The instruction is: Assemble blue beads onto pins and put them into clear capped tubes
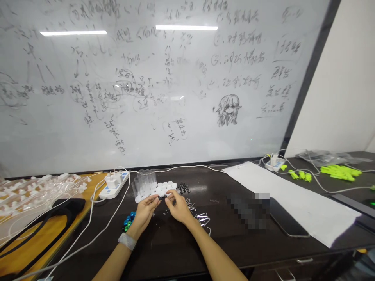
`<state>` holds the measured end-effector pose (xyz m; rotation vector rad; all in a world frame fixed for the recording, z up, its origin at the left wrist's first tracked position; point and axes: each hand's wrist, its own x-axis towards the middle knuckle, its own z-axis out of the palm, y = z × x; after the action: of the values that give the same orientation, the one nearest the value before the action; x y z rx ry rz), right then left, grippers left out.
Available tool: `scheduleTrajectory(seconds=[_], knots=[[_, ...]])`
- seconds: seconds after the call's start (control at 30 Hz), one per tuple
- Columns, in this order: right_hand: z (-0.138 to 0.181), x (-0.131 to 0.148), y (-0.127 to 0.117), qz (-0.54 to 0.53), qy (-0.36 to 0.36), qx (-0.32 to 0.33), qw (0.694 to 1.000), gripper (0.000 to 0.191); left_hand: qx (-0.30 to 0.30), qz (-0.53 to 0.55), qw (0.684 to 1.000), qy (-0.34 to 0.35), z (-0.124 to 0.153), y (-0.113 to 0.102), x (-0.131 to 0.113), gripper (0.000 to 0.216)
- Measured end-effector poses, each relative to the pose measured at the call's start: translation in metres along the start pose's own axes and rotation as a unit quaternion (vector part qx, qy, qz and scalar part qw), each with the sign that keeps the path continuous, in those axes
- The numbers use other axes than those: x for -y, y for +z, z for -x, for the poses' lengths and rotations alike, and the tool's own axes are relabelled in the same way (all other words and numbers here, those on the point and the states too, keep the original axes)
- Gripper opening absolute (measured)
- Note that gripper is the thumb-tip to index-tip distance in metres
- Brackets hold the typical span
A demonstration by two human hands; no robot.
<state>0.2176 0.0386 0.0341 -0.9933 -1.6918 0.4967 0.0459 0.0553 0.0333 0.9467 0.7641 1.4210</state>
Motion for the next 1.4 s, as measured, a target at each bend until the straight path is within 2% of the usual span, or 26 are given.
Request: scheduleTrajectory(seconds=[0.1,0.17,0.27,0.33,0.43,0.5,0.6,0.8,1.03,1.4], knots=[[0.0,0.0004,0.0005,0.012,-0.01,0.007,1.0,0.02,0.0,-0.001,1.0,-0.006,-0.0001,-0.0004,0.0004,0.038],[-0.0001,0.0008,0.0002,0.027,-0.011,0.004,1.0,0.026,0.0,0.003,1.0,-0.008,0.0,-0.0002,0.0005,0.038],[0.0004,0.0016,0.0001,0.014,-0.005,0.003,1.0,0.019,0.0,0.004,1.0,-0.008,0.0002,0.0007,0.0003,0.039],[0.001,0.0023,0.0003,0.002,-0.008,0.009,1.0,0.024,-0.003,0.002,1.0,-0.007,0.0002,0.0013,0.0,0.04],[0.0012,0.0028,0.0005,0.023,-0.017,0.012,1.0,0.019,-0.006,0.003,1.0,-0.006,0.0001,0.0018,-0.0003,0.039],[0.001,0.0025,0.0002,0.038,-0.013,0.008,0.999,0.024,-0.005,0.005,1.0,-0.008,0.0001,0.0019,-0.0004,0.039],[0.0009,0.002,0.0002,0.025,-0.005,0.002,1.0,0.02,-0.003,0.007,1.0,-0.009,0.0001,0.0016,-0.0001,0.04],[0.0014,0.0042,0.0003,0.044,-0.016,0.006,0.999,0.026,-0.002,0.004,1.0,-0.008,-0.001,-0.0003,0.0019,0.038],[0.0012,0.0046,0.0001,0.038,-0.023,0.005,0.999,0.019,0.006,0.003,1.0,-0.006,-0.0016,-0.0005,0.002,0.037],[0.0023,0.0049,-0.0009,0.058,-0.021,0.005,0.998,0.026,-0.004,0.006,1.0,-0.013,0.0001,0.0021,-0.0012,0.038]])
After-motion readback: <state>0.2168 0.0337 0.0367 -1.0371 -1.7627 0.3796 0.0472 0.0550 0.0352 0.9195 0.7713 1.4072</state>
